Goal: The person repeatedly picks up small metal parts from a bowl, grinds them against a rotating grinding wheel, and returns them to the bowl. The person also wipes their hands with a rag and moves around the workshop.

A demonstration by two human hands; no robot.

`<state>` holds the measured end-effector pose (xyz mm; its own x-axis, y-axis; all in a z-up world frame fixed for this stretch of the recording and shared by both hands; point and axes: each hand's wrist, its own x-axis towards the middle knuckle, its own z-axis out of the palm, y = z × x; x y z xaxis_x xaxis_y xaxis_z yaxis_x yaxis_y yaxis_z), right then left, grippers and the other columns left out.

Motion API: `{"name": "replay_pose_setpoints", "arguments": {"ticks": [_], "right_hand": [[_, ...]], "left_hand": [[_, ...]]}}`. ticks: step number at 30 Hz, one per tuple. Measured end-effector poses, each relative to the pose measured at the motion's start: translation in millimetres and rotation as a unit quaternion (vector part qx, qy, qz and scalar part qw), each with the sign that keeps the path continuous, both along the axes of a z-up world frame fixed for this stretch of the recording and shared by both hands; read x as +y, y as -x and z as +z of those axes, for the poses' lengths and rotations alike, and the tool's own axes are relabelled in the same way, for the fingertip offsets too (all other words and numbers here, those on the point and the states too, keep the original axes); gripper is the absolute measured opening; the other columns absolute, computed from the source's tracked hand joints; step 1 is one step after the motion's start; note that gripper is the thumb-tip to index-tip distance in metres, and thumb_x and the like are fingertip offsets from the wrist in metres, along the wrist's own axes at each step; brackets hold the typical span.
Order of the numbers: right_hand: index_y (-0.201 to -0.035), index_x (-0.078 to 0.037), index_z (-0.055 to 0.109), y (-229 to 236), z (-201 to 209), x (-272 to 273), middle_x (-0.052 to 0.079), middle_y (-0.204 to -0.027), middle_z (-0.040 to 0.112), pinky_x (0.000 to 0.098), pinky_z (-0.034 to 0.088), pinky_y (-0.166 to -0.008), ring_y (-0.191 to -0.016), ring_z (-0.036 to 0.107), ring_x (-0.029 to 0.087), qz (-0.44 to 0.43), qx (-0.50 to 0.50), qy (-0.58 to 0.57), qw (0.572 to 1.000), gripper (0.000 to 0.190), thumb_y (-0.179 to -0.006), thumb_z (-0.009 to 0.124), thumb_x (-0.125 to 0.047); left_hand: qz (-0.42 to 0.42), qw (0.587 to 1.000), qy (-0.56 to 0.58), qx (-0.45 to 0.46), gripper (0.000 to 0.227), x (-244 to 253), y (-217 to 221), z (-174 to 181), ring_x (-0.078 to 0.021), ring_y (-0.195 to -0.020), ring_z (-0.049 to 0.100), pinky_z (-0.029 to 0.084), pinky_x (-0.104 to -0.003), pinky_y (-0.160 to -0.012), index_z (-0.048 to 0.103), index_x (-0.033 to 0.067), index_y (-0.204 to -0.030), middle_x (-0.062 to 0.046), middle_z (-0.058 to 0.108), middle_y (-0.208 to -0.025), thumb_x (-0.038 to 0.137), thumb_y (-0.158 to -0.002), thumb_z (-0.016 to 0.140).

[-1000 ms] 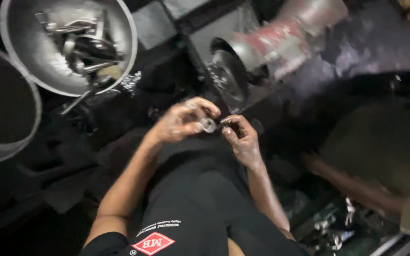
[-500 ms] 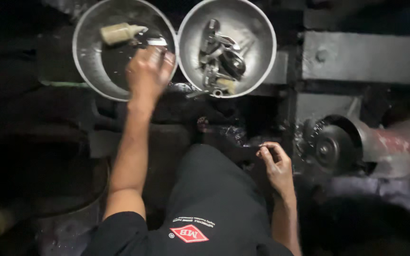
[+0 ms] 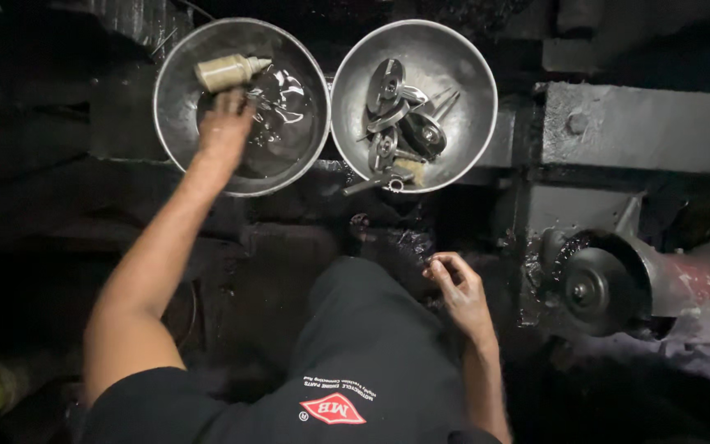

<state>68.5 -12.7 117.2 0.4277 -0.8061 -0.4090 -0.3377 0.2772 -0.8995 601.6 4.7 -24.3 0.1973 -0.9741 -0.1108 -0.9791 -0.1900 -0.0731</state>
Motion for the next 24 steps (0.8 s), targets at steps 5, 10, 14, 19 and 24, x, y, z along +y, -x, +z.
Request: {"name": "replay_pose_setpoints", "arguments": {"ticks": [5,10,14,19,24], "right_hand": [[-0.110,0.001,0.068,9.2,-11.8,-2.5,0.005,-0.090,0.071,0.0264,0.053,-0.079,-0.085,0.065,0.011,-0.004,0.005,0.012,1.000,0.021,-0.103,0.063,-0.018],[-0.109,0.000,0.068,18.4,-5.8,-4.1,0.004,-0.090,0.071,0.0261,0.054,-0.079,-0.085,0.066,0.010,0.013,0.012,0.021,1.000,0.021,-0.102,0.062,-0.019],[-0.109,-0.001,0.068,22.4,-4.1,1.1,0.003,-0.090,0.071,0.0261,0.054,-0.078,-0.086,0.067,0.010,0.006,0.011,0.005,1.000,0.021,-0.102,0.063,-0.020],[-0.109,-0.002,0.069,31.2,-6.2,5.6,0.003,-0.090,0.071,0.0251,0.053,-0.078,-0.086,0.066,0.009,0.033,0.016,-0.013,0.999,0.022,-0.102,0.063,-0.022],[-0.109,-0.002,0.069,39.3,-3.7,4.0,0.004,-0.089,0.072,0.0254,0.052,-0.075,-0.082,0.063,0.009,0.068,0.031,-0.014,0.997,0.023,-0.102,0.063,-0.023]], "left_hand": [[0.094,0.991,0.024,0.094,0.041,25.0,-31.9,-8.0,-0.0468,-0.135,0.050,0.055,-0.054,-0.099,0.067,0.0078,-0.132,-0.022,0.048,-0.150,0.001,-0.092,0.070],[0.074,0.983,0.102,0.135,0.051,38.4,-27.1,-5.6,-0.0508,-0.123,0.054,0.050,-0.051,-0.104,0.064,-0.0012,-0.132,-0.032,0.046,-0.140,0.006,-0.083,0.077],[0.174,0.950,-0.001,0.260,0.062,49.0,-16.3,5.2,-0.0461,-0.119,0.057,0.050,-0.048,-0.101,0.063,0.0045,-0.135,-0.026,0.048,-0.141,0.002,-0.074,0.076],[0.110,0.962,0.026,0.249,0.053,47.2,5.3,5.3,-0.0450,-0.117,0.059,0.051,-0.048,-0.099,0.065,0.0042,-0.133,-0.026,0.054,-0.133,0.010,-0.083,0.082],[0.151,0.924,0.041,0.349,0.039,29.4,13.3,-4.4,-0.0343,-0.113,0.064,0.052,-0.042,-0.100,0.074,0.0119,-0.116,-0.018,0.066,-0.114,0.013,-0.079,0.085]]}}
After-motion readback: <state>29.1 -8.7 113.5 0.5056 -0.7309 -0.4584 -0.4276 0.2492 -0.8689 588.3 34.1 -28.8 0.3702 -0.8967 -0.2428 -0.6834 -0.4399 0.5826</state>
